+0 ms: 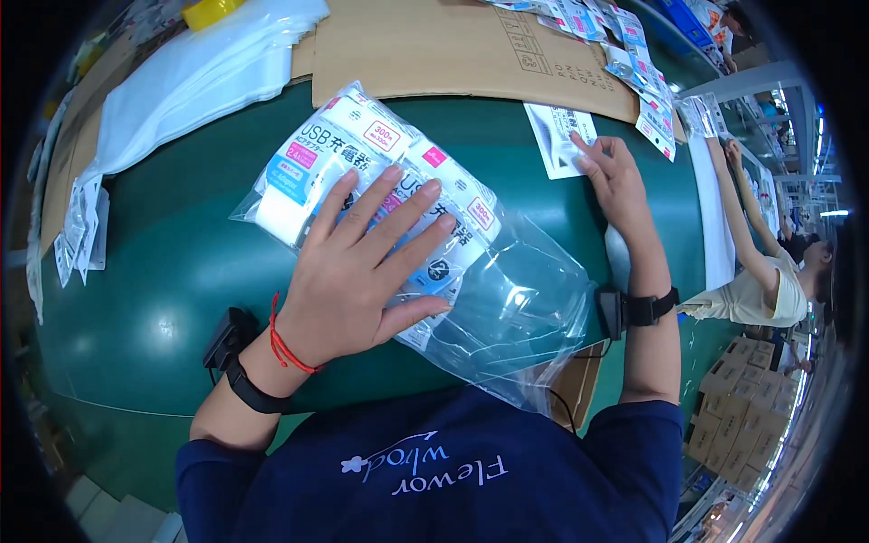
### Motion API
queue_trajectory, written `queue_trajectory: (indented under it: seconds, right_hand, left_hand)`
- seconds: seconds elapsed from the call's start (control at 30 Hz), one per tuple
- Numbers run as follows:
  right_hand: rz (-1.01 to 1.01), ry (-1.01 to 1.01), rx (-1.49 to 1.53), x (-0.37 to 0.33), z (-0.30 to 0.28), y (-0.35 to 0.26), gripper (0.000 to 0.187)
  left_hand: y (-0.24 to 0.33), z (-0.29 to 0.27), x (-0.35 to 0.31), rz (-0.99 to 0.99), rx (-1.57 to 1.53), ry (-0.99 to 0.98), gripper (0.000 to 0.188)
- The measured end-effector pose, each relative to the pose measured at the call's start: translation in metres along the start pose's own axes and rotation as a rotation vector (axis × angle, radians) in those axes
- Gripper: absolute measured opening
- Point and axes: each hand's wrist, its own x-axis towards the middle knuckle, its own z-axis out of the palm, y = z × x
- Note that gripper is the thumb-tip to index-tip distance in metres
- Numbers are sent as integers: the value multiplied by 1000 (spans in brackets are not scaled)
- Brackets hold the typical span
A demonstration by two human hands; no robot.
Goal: The person spreads a plastic bag on the table, fills it with small packaged chargers one by one, and inserts a paper label. They then seal the bag by hand and set the completed package aside.
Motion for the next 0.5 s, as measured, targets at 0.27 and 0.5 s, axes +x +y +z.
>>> queue_trajectory:
  seconds: [0.27, 0.5]
  right_hand:
    - [602, -197, 850, 5, -40, 51, 35]
    - [200, 529, 482, -36, -112, 0, 36]
  left_hand:
    - [2, -1, 0, 32, 7, 47, 60]
    - [22, -8, -6, -97, -1084, 209, 63]
